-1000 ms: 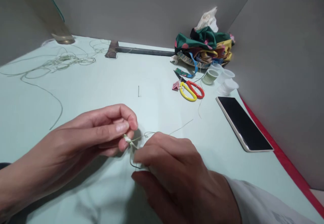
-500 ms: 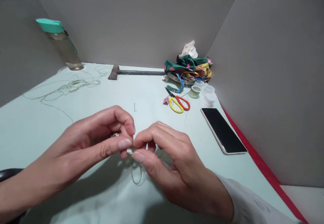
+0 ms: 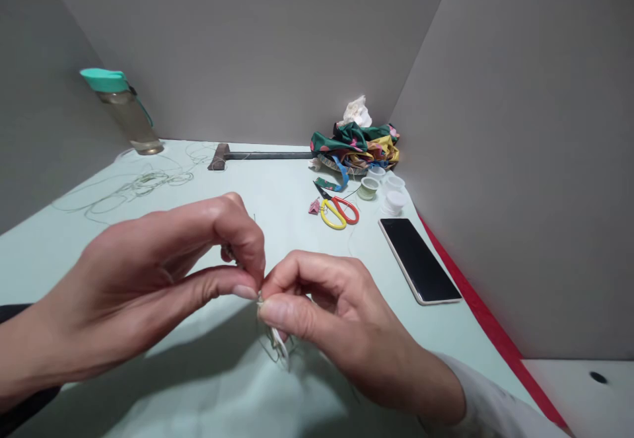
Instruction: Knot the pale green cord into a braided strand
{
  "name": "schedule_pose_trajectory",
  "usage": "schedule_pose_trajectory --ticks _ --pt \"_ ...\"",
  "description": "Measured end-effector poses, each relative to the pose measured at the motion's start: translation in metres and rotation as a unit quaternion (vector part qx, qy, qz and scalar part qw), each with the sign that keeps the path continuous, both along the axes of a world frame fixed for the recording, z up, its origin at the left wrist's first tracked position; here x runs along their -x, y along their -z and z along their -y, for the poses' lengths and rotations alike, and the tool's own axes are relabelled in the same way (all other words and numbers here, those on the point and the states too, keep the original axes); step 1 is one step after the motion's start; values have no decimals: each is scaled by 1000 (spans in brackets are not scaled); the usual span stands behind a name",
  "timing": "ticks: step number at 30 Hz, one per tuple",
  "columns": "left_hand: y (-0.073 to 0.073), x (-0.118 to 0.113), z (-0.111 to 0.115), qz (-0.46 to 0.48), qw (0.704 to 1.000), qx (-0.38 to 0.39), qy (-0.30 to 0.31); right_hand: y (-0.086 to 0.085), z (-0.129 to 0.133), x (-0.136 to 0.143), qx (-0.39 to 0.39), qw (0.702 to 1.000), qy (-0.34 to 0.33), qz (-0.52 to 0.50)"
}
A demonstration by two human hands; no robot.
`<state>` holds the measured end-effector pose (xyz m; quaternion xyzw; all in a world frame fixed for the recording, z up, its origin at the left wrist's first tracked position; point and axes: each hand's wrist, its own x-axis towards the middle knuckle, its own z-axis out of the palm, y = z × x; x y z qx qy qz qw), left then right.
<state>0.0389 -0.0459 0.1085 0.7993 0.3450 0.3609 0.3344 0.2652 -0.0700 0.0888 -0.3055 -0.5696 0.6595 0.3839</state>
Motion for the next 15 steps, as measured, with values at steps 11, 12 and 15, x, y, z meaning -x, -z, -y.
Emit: schedule_pose_trajectory --ticks 11,12,15 --pt "32 -5 -1 160 956 112 -220 22 -5 14 -169 962 210 38" --pt "36 -3 2 141 956 149 -209 26 -6 16 -204 953 220 50" --pt "46 -1 11 113 951 236 -165 40 -7 21 -296 927 219 69"
